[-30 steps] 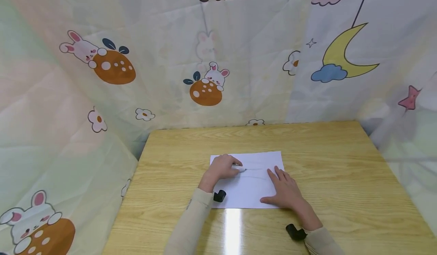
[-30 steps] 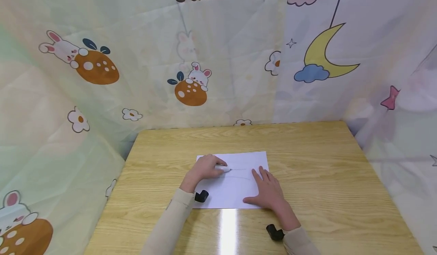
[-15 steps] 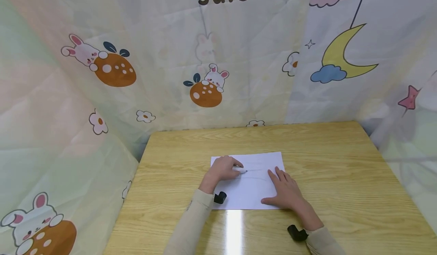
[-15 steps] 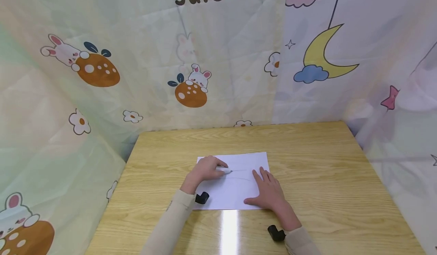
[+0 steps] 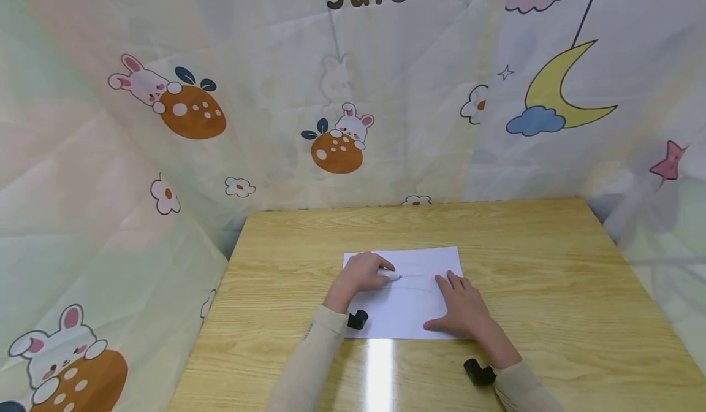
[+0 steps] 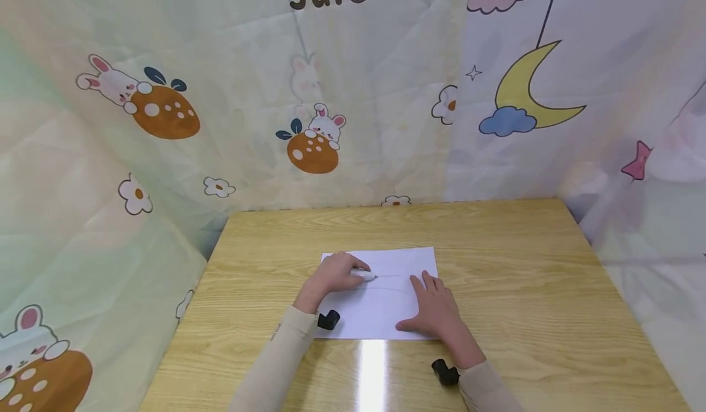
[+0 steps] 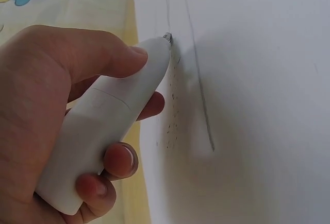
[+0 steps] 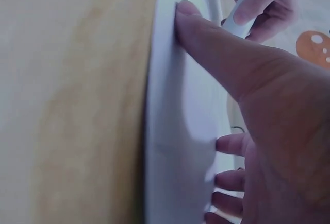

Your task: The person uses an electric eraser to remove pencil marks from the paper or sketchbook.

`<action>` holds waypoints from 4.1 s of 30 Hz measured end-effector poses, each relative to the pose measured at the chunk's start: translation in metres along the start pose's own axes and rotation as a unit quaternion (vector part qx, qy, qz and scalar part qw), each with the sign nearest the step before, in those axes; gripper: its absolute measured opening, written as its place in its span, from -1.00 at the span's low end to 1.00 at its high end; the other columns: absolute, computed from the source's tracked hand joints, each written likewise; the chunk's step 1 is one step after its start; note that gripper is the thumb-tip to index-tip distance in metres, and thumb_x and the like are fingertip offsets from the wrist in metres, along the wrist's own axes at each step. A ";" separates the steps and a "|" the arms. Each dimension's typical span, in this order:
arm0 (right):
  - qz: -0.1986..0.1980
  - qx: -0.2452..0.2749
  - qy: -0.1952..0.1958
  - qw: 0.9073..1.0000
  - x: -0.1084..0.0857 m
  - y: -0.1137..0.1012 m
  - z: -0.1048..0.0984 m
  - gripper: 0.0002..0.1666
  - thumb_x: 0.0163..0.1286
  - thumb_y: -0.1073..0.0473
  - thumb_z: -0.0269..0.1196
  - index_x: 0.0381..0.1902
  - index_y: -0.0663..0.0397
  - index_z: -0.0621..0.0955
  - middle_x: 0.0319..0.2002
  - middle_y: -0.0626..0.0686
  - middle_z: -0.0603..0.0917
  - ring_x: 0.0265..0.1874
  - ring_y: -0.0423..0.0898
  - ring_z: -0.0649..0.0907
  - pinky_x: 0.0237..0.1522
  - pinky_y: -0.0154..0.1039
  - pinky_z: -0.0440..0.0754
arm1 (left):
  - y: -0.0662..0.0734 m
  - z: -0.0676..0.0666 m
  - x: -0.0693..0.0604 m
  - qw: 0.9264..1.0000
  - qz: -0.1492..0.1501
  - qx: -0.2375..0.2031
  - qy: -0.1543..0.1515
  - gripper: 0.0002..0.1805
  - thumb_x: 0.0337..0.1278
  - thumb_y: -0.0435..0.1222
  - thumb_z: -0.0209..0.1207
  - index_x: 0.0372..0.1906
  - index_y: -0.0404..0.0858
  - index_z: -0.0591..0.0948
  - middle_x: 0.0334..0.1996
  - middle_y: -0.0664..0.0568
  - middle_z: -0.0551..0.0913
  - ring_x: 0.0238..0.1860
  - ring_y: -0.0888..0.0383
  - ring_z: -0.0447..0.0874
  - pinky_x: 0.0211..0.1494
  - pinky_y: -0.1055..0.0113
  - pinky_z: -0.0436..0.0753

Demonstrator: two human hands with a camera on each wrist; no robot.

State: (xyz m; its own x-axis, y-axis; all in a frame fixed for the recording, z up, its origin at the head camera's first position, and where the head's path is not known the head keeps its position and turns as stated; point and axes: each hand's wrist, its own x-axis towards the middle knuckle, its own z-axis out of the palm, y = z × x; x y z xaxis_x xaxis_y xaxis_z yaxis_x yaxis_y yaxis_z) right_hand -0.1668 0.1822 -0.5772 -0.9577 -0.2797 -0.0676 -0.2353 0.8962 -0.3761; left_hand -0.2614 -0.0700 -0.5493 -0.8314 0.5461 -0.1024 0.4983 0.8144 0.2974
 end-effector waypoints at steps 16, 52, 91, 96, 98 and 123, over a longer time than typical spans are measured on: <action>0.014 0.000 -0.024 1.000 -0.002 -0.007 -0.005 0.36 -0.20 -0.39 0.51 0.38 0.36 0.29 0.36 0.50 0.15 0.29 0.47 0.19 0.15 0.38 0.23 | 0.007 -0.004 0.003 1.000 0.012 -0.016 -0.014 -0.73 0.11 -0.15 0.24 -0.07 0.11 0.76 -0.26 0.30 0.71 -0.60 0.27 0.27 -0.56 0.35 0.23; 0.022 -0.020 -0.035 0.999 0.005 -0.018 -0.012 0.33 -0.26 -0.35 0.56 0.32 0.38 0.36 0.30 0.52 0.24 0.22 0.47 0.29 0.10 0.33 0.33 | 0.007 -0.007 0.004 1.000 0.001 0.001 -0.018 -0.72 0.11 -0.14 0.23 -0.05 0.09 0.75 -0.35 0.31 0.70 -0.60 0.27 0.29 -0.56 0.38 0.26; 0.028 -0.024 -0.034 0.999 0.005 -0.020 -0.014 0.34 -0.27 -0.33 0.57 0.31 0.41 0.36 0.28 0.51 0.26 0.21 0.46 0.30 0.12 0.32 0.32 | 0.005 -0.010 0.008 0.999 0.020 -0.019 -0.030 -0.74 0.12 -0.13 0.25 -0.07 0.09 0.75 -0.36 0.35 0.66 -0.58 0.27 0.28 -0.51 0.38 0.28; 0.026 -0.022 -0.032 0.999 0.006 -0.019 -0.015 0.34 -0.27 -0.32 0.57 0.32 0.42 0.35 0.28 0.51 0.26 0.22 0.46 0.29 0.12 0.32 0.32 | 0.002 -0.009 0.008 0.999 0.022 -0.030 -0.024 -0.74 0.14 -0.14 0.24 -0.06 0.08 0.75 -0.39 0.35 0.66 -0.61 0.26 0.25 -0.50 0.38 0.29; 0.025 -0.019 -0.033 0.999 0.006 -0.020 -0.015 0.34 -0.26 -0.32 0.57 0.32 0.42 0.35 0.29 0.52 0.25 0.22 0.47 0.28 0.12 0.33 0.31 | 0.003 -0.008 0.009 0.999 0.027 -0.034 -0.024 -0.74 0.14 -0.14 0.24 -0.06 0.08 0.75 -0.36 0.35 0.67 -0.62 0.26 0.23 -0.50 0.38 0.28; 0.033 -0.014 -0.042 0.998 0.006 -0.016 -0.009 0.36 -0.28 -0.35 0.57 0.32 0.41 0.35 0.31 0.54 0.23 0.25 0.49 0.26 0.14 0.34 0.29 | 0.002 -0.001 0.007 0.998 0.014 -0.046 -0.026 -0.74 0.14 -0.10 0.26 -0.06 0.10 0.75 -0.16 0.36 0.69 -0.37 0.33 0.47 -0.34 0.40 0.41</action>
State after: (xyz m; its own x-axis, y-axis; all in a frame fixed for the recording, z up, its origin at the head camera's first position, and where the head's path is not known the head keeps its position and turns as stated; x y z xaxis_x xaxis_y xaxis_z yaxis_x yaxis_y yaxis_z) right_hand -0.1707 0.1689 -0.5628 -0.9544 -0.2468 -0.1682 -0.1783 0.9226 -0.3422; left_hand -0.2667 -0.0644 -0.5486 -0.8017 0.5807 -0.1418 0.4953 0.7781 0.3863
